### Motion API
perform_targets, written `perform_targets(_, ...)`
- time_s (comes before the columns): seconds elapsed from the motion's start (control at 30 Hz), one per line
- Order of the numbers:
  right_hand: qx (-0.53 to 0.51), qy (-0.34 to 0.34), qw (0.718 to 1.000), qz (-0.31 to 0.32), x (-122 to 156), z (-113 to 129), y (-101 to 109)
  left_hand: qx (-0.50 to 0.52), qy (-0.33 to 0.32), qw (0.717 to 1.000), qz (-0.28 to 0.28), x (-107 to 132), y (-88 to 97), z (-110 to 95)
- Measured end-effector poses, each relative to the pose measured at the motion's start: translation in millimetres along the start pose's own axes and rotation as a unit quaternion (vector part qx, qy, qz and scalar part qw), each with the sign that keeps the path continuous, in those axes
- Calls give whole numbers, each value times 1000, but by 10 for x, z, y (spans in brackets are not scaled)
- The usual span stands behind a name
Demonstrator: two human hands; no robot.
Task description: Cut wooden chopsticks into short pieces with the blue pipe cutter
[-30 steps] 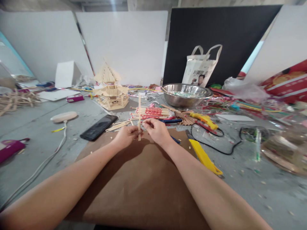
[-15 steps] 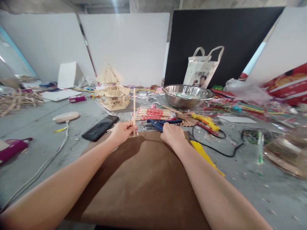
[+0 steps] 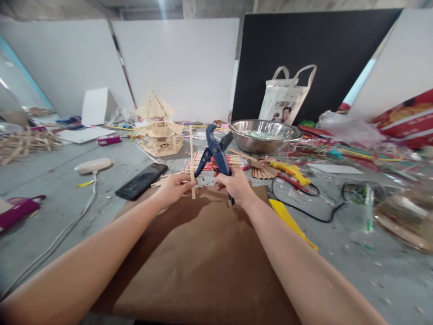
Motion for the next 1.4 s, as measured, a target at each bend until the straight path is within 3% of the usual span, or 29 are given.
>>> perform_targets(0.23, -238, -80, 966, 57, 36, -70, -136, -41, -5, 999, -8, -22, 27, 47)
perform_targets(0.37, -275, -79, 954, 85, 91, -30, -155, -75, -38, 996, 14, 3, -47, 36)
perform_targets(0.47, -224, -59, 967, 110, 106, -6, -172, -77, -32, 996, 40, 15, -112, 23)
perform_targets(0.57, -176, -11, 981, 86, 86, 19, -185, -155, -53, 986, 30, 15, -118, -4)
perform_targets(0.63, -108, 11, 993, 52, 60, 27, -173, -271, -78, 959, -22, 11, -60, -28)
perform_targets(0.7, 26, 26, 999, 1, 35, 26, -140, -405, -89, 904, -108, 7, 35, -49)
perform_targets(0.8, 262, 56, 962, -59, 21, 15, -94, -523, -68, 831, -175, -2, 159, -57)
perform_targets(0.9, 396, 42, 916, -41, 31, -15, -95, -581, -39, 793, -180, -11, 199, -51)
perform_targets(1.1, 487, 23, 873, -9, 55, -45, -129, -623, -28, 764, -165, -3, 176, -84)
perform_targets(1.23, 516, 10, 856, 18, 80, -41, -167, -652, -27, 741, -162, 7, 163, -107)
perform_targets(1.4, 533, 32, 845, 30, 118, -31, -221, -664, -22, 734, -140, 22, 124, -127)
Point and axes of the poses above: each hand's wrist, its own x-axis away from the middle knuckle, its own y-axis out of the back of the hand, z = x × y, the point moved 1 cm from there along -x, towards the middle knuckle, and after that the axes turned 1 degree about x, right-handed, at the moved point
